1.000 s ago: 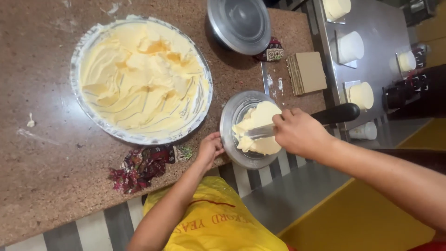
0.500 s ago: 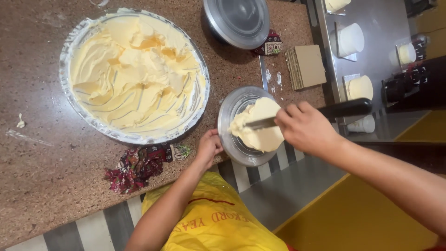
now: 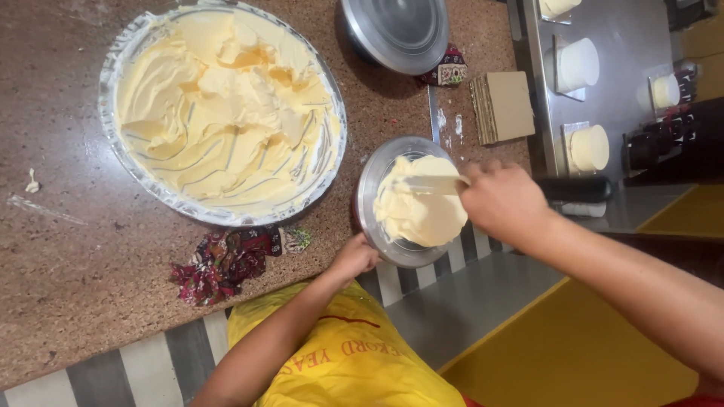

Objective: The person frosts a layered cake at a work counter, using a spatula to scoop cream from a large bowl and spread it over a cake layer on a turntable. They add filling between layers, smooth the sides, and use a cake board to help lift and position the cake while working.

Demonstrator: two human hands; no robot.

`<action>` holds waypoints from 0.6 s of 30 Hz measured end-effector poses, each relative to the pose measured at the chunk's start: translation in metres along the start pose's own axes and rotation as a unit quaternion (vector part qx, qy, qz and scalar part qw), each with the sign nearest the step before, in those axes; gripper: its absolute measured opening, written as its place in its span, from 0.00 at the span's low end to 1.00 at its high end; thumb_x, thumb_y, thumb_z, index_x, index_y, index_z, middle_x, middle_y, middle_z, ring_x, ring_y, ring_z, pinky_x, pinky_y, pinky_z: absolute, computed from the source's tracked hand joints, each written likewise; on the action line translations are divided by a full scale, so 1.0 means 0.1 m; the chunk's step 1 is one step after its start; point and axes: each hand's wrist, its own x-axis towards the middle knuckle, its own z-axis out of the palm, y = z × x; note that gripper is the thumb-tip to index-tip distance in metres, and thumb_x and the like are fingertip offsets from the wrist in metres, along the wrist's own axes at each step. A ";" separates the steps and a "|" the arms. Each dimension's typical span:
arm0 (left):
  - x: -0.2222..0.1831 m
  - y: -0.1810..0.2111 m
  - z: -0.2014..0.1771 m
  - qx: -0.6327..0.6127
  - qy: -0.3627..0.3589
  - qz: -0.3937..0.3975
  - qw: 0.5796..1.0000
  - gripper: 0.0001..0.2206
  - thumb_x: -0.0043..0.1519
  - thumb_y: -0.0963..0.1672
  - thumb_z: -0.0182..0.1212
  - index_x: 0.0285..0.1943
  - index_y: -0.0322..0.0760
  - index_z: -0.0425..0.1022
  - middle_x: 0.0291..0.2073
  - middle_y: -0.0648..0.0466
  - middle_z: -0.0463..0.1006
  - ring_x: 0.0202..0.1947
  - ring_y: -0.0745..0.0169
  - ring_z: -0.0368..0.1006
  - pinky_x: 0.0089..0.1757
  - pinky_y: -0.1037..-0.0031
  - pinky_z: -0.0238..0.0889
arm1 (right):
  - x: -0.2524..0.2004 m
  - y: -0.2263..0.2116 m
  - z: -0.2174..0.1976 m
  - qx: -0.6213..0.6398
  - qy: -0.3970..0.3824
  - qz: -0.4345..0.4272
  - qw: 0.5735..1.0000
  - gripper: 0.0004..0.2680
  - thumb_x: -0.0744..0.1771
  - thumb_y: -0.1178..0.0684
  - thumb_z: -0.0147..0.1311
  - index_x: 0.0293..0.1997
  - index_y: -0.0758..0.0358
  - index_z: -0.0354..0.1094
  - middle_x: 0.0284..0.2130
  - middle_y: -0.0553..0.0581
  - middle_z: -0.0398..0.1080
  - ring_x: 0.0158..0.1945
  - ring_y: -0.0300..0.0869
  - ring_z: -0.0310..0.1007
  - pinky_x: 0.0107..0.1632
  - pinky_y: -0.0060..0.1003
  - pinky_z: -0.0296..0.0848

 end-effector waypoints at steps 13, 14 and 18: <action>0.11 -0.02 -0.01 0.078 0.027 0.047 0.995 0.23 0.57 0.36 0.57 0.64 0.28 0.68 0.47 0.43 0.78 0.43 0.59 0.75 0.44 0.75 0.68 | 0.08 0.07 -0.17 0.114 -0.256 0.057 0.958 0.05 0.65 0.50 0.54 0.40 0.51 0.75 0.34 0.54 0.74 0.39 0.50 0.77 0.42 0.46 0.75; 0.11 -0.01 0.01 -0.022 0.040 0.063 0.997 0.25 0.57 0.36 0.55 0.66 0.26 0.64 0.49 0.42 0.77 0.46 0.57 0.76 0.46 0.72 0.71 | 0.07 0.07 -0.18 0.113 -0.188 0.037 0.975 0.06 0.62 0.52 0.55 0.40 0.52 0.76 0.35 0.56 0.73 0.38 0.50 0.77 0.37 0.46 0.75; -0.36 0.37 0.22 -0.060 0.004 0.013 0.998 0.30 0.56 0.36 0.53 0.71 0.34 0.53 0.53 0.46 0.73 0.49 0.54 0.77 0.50 0.64 0.76 | 0.07 0.07 -0.04 0.002 0.024 -0.010 1.000 0.04 0.61 0.55 0.56 0.34 0.59 0.75 0.34 0.54 0.72 0.41 0.50 0.77 0.42 0.46 0.77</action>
